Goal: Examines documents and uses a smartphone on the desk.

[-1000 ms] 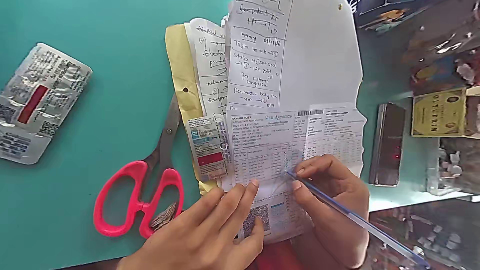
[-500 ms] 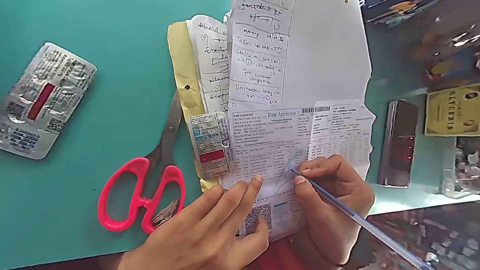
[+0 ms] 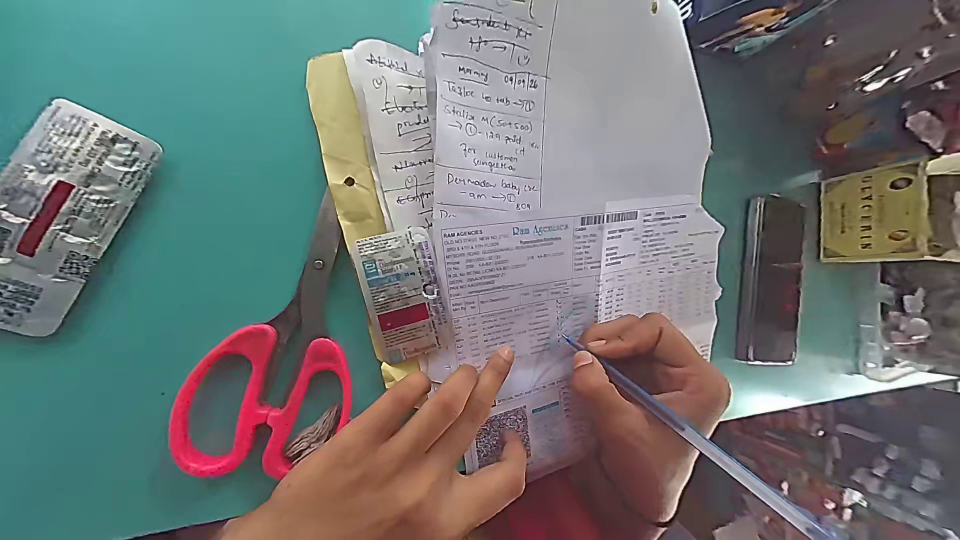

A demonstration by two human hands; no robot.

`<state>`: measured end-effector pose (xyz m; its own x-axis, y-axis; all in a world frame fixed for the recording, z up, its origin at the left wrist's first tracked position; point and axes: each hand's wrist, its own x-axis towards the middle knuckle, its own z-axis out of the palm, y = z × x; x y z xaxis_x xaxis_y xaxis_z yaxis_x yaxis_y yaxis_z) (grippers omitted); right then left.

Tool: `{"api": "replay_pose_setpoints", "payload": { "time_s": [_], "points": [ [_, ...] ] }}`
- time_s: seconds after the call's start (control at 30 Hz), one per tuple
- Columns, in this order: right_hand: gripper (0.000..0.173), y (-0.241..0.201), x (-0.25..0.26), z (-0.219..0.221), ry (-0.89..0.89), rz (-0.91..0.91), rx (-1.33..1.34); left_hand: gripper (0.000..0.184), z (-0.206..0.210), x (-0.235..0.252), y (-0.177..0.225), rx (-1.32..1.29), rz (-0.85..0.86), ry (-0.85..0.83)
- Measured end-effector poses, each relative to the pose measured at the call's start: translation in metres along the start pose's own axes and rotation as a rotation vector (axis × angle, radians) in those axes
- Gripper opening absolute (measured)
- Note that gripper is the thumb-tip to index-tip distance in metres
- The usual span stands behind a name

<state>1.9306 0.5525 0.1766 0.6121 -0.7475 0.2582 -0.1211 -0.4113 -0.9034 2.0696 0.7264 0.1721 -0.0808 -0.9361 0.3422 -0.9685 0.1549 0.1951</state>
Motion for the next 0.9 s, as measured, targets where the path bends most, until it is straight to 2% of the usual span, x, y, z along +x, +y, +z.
{"api": "replay_pose_setpoints", "payload": {
  "time_s": [0.5,0.77,0.9],
  "points": [
    [0.008,-0.0024,0.0005,0.0045,0.008,0.033,-0.132,0.030,-0.0015,0.0000,0.0002,0.017,0.002,-0.015],
    [0.010,-0.0047,0.0020,0.0047,0.020,0.068,-0.122,0.030,-0.0015,0.0003,0.0003,0.025,0.001,-0.016],
    [0.013,-0.0013,0.0005,0.0023,0.053,0.042,-0.020,0.029,-0.0019,0.0001,-0.0005,0.015,0.001,-0.011]
  ]
}}
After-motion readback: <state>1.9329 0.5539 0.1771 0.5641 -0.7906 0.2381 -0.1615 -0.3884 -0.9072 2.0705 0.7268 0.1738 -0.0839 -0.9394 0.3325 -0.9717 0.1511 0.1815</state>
